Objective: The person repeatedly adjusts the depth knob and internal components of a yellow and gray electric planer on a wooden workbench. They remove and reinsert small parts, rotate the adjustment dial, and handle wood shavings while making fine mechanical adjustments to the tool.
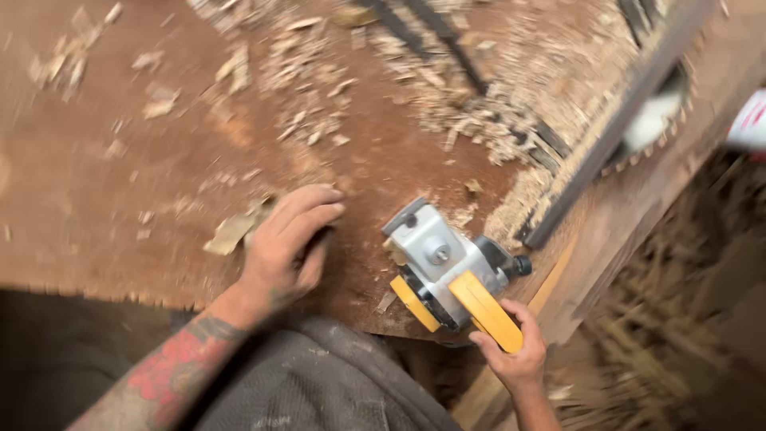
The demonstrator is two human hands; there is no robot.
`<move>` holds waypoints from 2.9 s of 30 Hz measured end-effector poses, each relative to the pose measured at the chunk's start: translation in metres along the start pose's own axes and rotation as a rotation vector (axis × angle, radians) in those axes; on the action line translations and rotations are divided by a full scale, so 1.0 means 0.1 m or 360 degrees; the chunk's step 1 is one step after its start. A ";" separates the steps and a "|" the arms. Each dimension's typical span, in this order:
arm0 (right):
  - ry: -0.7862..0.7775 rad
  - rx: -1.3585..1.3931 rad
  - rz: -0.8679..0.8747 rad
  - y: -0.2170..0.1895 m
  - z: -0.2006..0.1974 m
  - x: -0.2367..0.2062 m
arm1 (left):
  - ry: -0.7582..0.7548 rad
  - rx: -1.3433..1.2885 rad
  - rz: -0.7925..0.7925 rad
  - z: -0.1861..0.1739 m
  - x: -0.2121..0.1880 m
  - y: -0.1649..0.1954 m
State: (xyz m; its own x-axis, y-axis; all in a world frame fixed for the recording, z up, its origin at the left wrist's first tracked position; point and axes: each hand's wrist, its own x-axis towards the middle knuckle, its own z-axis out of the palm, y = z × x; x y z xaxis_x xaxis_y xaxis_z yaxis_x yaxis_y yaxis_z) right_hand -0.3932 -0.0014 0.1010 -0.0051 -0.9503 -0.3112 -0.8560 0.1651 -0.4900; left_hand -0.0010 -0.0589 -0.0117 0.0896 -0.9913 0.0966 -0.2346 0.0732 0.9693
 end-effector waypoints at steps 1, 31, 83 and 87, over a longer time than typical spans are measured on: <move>-0.0036 -0.0088 -0.0069 0.06 -0.01 -0.01 | 0.0037 -0.0021 -0.0001 -0.03 -0.05 -0.03; -0.0396 -0.0145 -0.0390 0.26 -0.23 0.20 | -0.0569 0.0044 0.0603 1.79 0.05 -0.04; -0.0185 -0.0036 -0.0595 0.88 -0.19 0.21 | 0.0052 0.0508 0.0125 1.74 -0.60 -0.34; -0.0140 -0.0109 -0.0720 0.89 -0.21 0.20 | 0.0098 0.0544 0.0155 1.72 -0.57 -0.31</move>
State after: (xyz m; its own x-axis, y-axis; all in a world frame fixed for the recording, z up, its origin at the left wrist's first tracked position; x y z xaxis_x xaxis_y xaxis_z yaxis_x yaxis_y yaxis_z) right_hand -0.4803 -0.0116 0.0681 0.4182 -0.8963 -0.1479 -0.7941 -0.2816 -0.5386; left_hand -0.1657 -0.0233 -0.0860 0.1068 -0.9723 0.2082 -0.5540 0.1157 0.8244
